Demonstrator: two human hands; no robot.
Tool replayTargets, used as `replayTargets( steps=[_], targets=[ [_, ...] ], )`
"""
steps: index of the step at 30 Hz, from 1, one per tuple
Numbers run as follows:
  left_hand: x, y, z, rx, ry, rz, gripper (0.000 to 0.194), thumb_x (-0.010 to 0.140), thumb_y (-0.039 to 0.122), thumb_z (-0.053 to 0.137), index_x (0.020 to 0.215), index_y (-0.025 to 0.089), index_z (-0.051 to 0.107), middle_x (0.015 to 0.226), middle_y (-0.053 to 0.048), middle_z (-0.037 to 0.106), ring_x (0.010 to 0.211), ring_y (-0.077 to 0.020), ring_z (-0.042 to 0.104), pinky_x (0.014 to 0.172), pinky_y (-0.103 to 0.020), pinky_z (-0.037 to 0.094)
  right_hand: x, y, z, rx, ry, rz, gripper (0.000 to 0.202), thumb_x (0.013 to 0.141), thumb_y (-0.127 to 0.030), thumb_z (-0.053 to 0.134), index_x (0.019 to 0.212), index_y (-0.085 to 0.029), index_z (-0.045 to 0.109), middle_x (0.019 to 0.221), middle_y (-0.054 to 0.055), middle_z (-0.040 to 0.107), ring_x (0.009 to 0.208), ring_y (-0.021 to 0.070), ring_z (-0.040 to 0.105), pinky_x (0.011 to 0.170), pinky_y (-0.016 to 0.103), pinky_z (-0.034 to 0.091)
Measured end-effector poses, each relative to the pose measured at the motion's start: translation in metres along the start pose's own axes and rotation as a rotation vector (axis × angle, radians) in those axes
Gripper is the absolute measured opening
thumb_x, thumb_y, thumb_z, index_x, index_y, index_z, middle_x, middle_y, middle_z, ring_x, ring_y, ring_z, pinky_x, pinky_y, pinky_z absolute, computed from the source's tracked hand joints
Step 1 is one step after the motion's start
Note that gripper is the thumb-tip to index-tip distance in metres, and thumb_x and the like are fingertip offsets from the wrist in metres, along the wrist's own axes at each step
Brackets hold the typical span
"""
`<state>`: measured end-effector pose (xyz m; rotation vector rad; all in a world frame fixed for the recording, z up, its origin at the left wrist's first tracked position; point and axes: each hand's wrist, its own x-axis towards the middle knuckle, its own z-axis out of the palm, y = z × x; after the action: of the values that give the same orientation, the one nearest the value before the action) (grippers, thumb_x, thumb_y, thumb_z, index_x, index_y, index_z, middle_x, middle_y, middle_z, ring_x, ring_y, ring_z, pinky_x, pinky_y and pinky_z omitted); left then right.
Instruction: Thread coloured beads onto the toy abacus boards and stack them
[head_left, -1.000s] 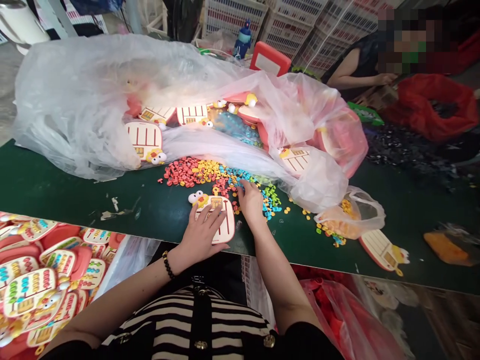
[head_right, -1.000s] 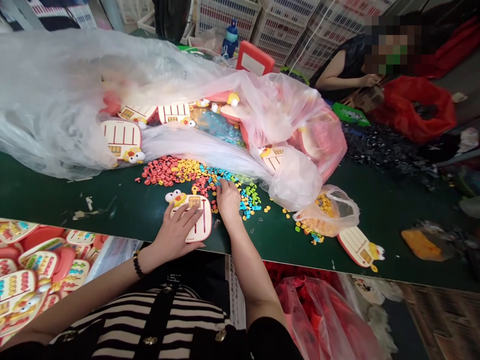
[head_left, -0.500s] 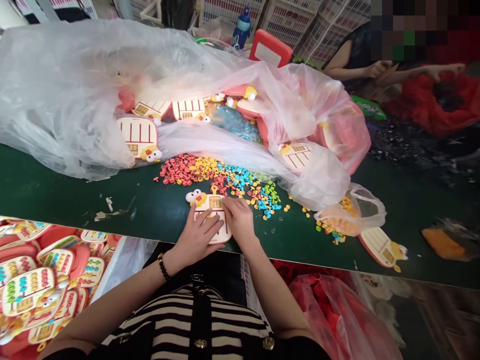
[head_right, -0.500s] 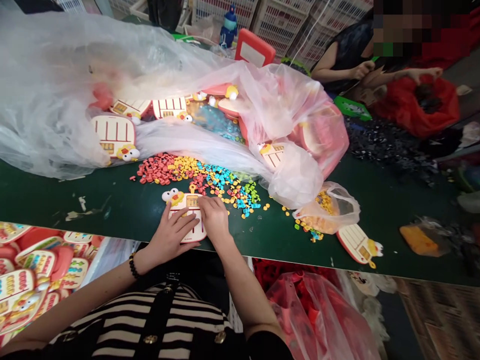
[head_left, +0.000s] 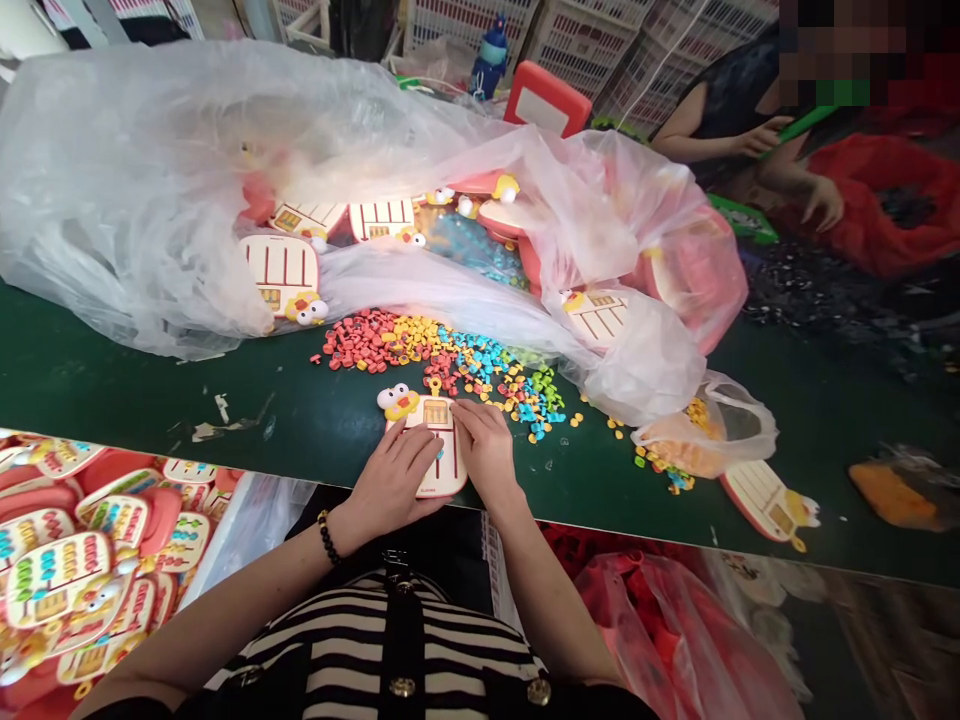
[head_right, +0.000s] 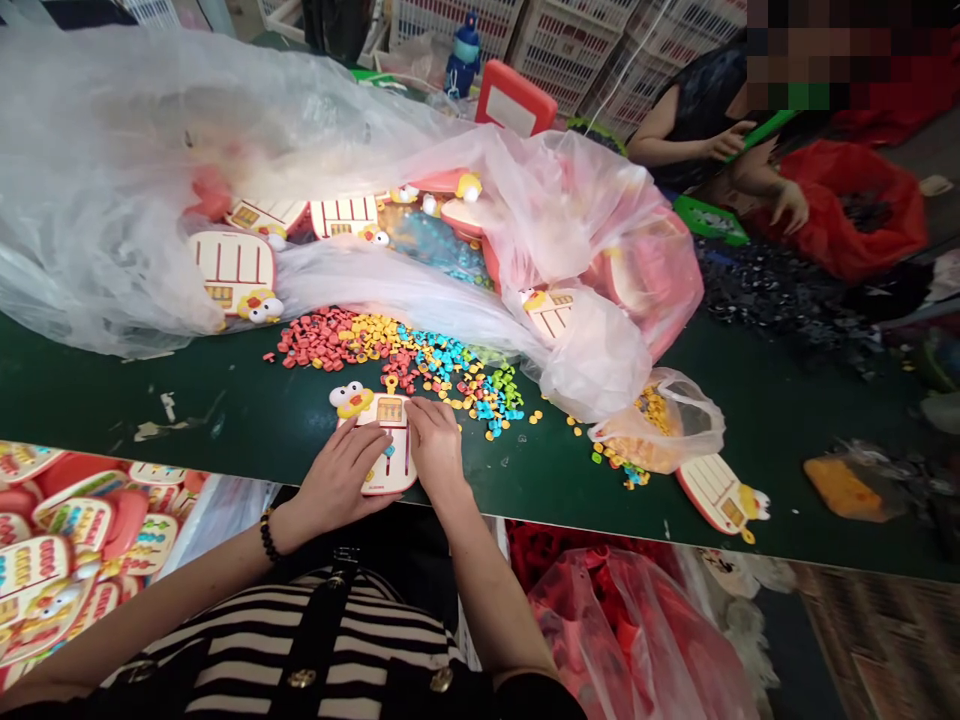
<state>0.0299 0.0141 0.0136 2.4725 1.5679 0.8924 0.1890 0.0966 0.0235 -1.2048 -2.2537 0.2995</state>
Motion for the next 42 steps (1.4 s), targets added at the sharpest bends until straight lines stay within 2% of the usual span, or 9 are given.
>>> replayTargets(
  steps=[7, 16, 20, 24, 32, 34, 38, 40, 42],
  targets=[
    [0.001, 0.001, 0.000, 0.013, 0.006, 0.013, 0.046, 0.085, 0.044, 0.055, 0.118, 0.012, 0.053, 0.113, -0.015, 0.062, 0.113, -0.0272, 0.056, 0.111, -0.048, 0.034, 0.007, -0.003, -0.004, -0.089, -0.076, -0.061, 0.031, 0.093, -0.015, 0.043, 0.105, -0.019, 0.072, 0.106, 0.010, 0.072, 0.099, 0.0239, 0.062, 0.087, 0.039, 0.053],
    [0.002, 0.001, 0.001, -0.002, 0.017, 0.026, 0.047, 0.083, 0.045, 0.058, 0.116, 0.011, 0.055, 0.114, -0.015, 0.063, 0.113, -0.0268, 0.056, 0.110, -0.048, 0.035, 0.012, 0.017, -0.022, 0.179, -0.114, -0.101, 0.023, 0.093, -0.021, 0.051, 0.098, -0.024, 0.073, 0.102, 0.007, 0.074, 0.093, 0.0196, 0.066, 0.082, 0.037, 0.056],
    [0.001, 0.000, 0.002, -0.004, 0.008, 0.029, 0.048, 0.084, 0.046, 0.057, 0.117, 0.011, 0.055, 0.116, -0.015, 0.062, 0.115, -0.0271, 0.055, 0.110, -0.048, 0.035, 0.015, 0.015, -0.025, 0.229, -0.182, -0.141, 0.027, 0.093, -0.016, 0.050, 0.096, -0.028, 0.074, 0.101, 0.004, 0.075, 0.097, 0.0197, 0.065, 0.085, 0.039, 0.055],
    [0.002, 0.001, 0.002, -0.016, 0.012, 0.013, 0.049, 0.083, 0.045, 0.058, 0.118, 0.011, 0.055, 0.116, -0.016, 0.062, 0.114, -0.0271, 0.056, 0.110, -0.049, 0.036, 0.012, 0.007, -0.028, 0.214, -0.168, -0.106, 0.020, 0.091, -0.018, 0.054, 0.092, -0.024, 0.073, 0.096, 0.006, 0.075, 0.092, 0.0193, 0.066, 0.082, 0.037, 0.056],
    [0.000, -0.002, 0.002, -0.039, 0.048, 0.042, 0.053, 0.084, 0.045, 0.058, 0.122, 0.009, 0.050, 0.116, -0.017, 0.061, 0.116, -0.0265, 0.055, 0.110, -0.046, 0.037, 0.004, -0.009, -0.013, 0.316, -0.180, -0.178, 0.019, 0.092, -0.019, 0.052, 0.091, -0.022, 0.070, 0.093, 0.006, 0.074, 0.092, 0.0175, 0.067, 0.086, 0.035, 0.055],
    [-0.001, -0.002, 0.003, -0.019, 0.059, 0.025, 0.058, 0.083, 0.047, 0.059, 0.125, 0.009, 0.048, 0.121, -0.019, 0.059, 0.119, -0.0278, 0.053, 0.109, -0.047, 0.037, 0.005, -0.008, -0.010, 0.405, -0.195, -0.111, 0.017, 0.091, -0.021, 0.053, 0.098, -0.023, 0.068, 0.101, 0.006, 0.073, 0.095, 0.0170, 0.068, 0.086, 0.034, 0.056],
    [0.000, -0.001, 0.002, 0.011, 0.013, -0.010, 0.069, 0.079, 0.051, 0.063, 0.131, 0.009, 0.046, 0.137, -0.021, 0.050, 0.126, -0.0312, 0.047, 0.106, -0.048, 0.039, 0.009, 0.000, -0.010, 0.441, 0.001, 0.179, 0.019, 0.087, -0.030, 0.060, 0.104, -0.023, 0.063, 0.115, 0.008, 0.069, 0.092, 0.0172, 0.070, 0.075, 0.030, 0.059],
    [0.002, -0.001, 0.000, 0.006, -0.025, -0.011, 0.068, 0.078, 0.052, 0.064, 0.131, 0.011, 0.049, 0.139, -0.017, 0.051, 0.123, -0.0304, 0.048, 0.106, -0.046, 0.039, 0.010, 0.004, -0.006, 0.329, 0.073, 0.162, 0.012, 0.088, -0.030, 0.059, 0.093, -0.023, 0.067, 0.107, 0.007, 0.071, 0.093, 0.0187, 0.069, 0.078, 0.032, 0.059],
    [0.003, 0.000, -0.001, 0.000, -0.032, -0.010, 0.061, 0.079, 0.050, 0.064, 0.128, 0.014, 0.053, 0.135, -0.013, 0.056, 0.119, -0.0291, 0.050, 0.106, -0.045, 0.038, 0.010, 0.005, -0.001, 0.211, 0.057, 0.071, 0.017, 0.091, -0.028, 0.054, 0.089, -0.023, 0.070, 0.103, 0.007, 0.073, 0.098, 0.0193, 0.068, 0.086, 0.034, 0.057]
  ],
)
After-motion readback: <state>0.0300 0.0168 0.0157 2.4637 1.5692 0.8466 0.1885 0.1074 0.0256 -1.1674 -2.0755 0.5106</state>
